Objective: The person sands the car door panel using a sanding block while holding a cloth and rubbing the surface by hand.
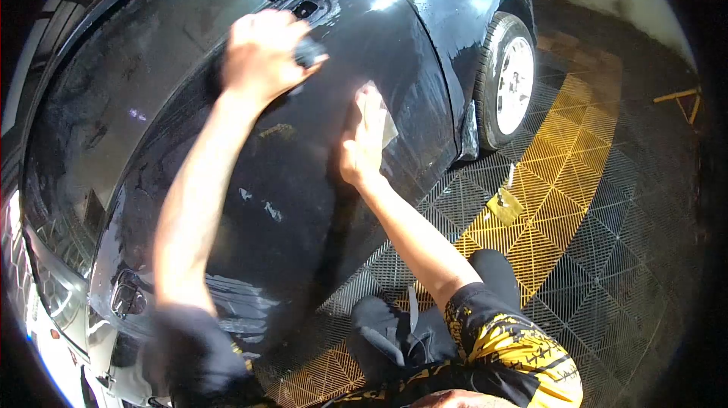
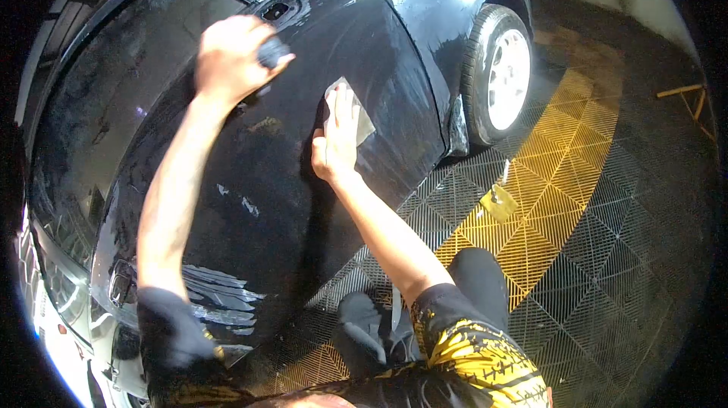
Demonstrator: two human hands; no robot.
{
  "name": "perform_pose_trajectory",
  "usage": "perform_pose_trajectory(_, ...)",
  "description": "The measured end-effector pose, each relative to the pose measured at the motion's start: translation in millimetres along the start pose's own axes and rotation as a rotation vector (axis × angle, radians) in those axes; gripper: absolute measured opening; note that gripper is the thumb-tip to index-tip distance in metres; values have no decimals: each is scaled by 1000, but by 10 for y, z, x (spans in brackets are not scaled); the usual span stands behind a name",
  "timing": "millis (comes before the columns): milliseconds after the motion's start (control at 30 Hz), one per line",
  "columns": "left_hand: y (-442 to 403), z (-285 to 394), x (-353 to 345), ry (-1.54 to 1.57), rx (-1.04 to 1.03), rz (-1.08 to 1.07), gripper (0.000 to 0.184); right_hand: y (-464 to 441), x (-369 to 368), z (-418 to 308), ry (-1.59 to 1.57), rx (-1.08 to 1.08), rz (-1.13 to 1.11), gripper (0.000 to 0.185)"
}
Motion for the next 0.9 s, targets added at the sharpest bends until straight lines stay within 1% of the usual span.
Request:
perform_pose_trajectory(33, -150, 142, -349, -58, -53, 22, 40, -12, 19, 5, -7, 6, 12, 76)
perform_pose_trajectory(67, -313, 245, -665, -111, -43, -124, 39, -19, 27, -21, -14, 14, 26, 75)
perform_pose_trajectory(100, -471, 316, -927, -110, -11, -184, 37, -16, 19, -29, -25, 10, 30, 75)
perform_pose_trajectory(133, -574, 394, -1026, -101, -30, -193, 35, -13, 23, -30, -19, 10, 31, 74)
perform_pose_trajectory(200, -508, 360, -1061, -44, -100, -215, 35, -7, 15, -25, -24, 5, 18, 73)
perform_pose_trajectory(267, -233, 293, -697, -33, -198, -292, 35, 7, 12, -13, -18, 5, 19, 71)
perform_pose_trajectory(300, -33, 229, -417, 5, -200, -271, 37, -3, 25, -25, -33, -5, 17, 72)
perform_pose_trajectory(333, 152, 161, -114, 9, -193, -247, 39, 3, 30, -29, -41, -12, 12, 72)
perform_pose_trajectory(367, 337, 69, 177, -20, -143, -370, 42, -1, 27, -31, -42, -18, 10, 73)
perform_pose_trajectory(400, 510, -38, 462, -48, -94, -409, 37, -13, 21, -29, -44, -22, 8, 75)
perform_pose_trajectory(467, 901, -304, 942, -84, 4, -360, 30, 2, -1, -24, -50, -13, -8, 77)
perform_pose_trajectory(567, 1252, -601, 1515, -155, -3, -246, 29, 8, 13, -39, -35, 4, -18, 79)
perform_pose_trajectory(633, 1431, -816, 1739, -208, 18, -205, 29, 27, 31, -113, -34, 7, -119, 81)
perform_pose_trajectory(667, 1489, -901, 1815, -240, 34, -184, 28, 1, 50, -85, -36, 6, -124, 81)
perform_pose_trajectory(733, 1551, -981, 1844, -278, 47, -173, 28, -160, 64, 23, -33, 75, -143, 82)
perform_pose_trajectory(767, 1536, -976, 1844, -292, 49, -162, 28, -349, 76, 75, -16, 81, -103, 80)
perform_pose_trajectory(800, 1529, -971, 1849, -306, 52, -153, 28, -549, 83, 157, 85, 46, -80, 78)
perform_pose_trajectory(867, 1542, -981, 1837, -318, 41, -155, 29, -907, 89, 421, 122, -6, -5, 70)
perform_pose_trajectory(900, 1541, -978, 1837, -326, 40, -153, 29, -1025, 99, 527, 142, -2, 4, 70)
Point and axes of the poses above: each hand's wrist, its own y-axis away from the middle knuckle, its own x-axis out of the back of the hand, z = x × y, the point moved 4 cm from there along -y, towards the middle knuckle, and after that the axes turned 12 degrees about z, right-handed, at the moved point
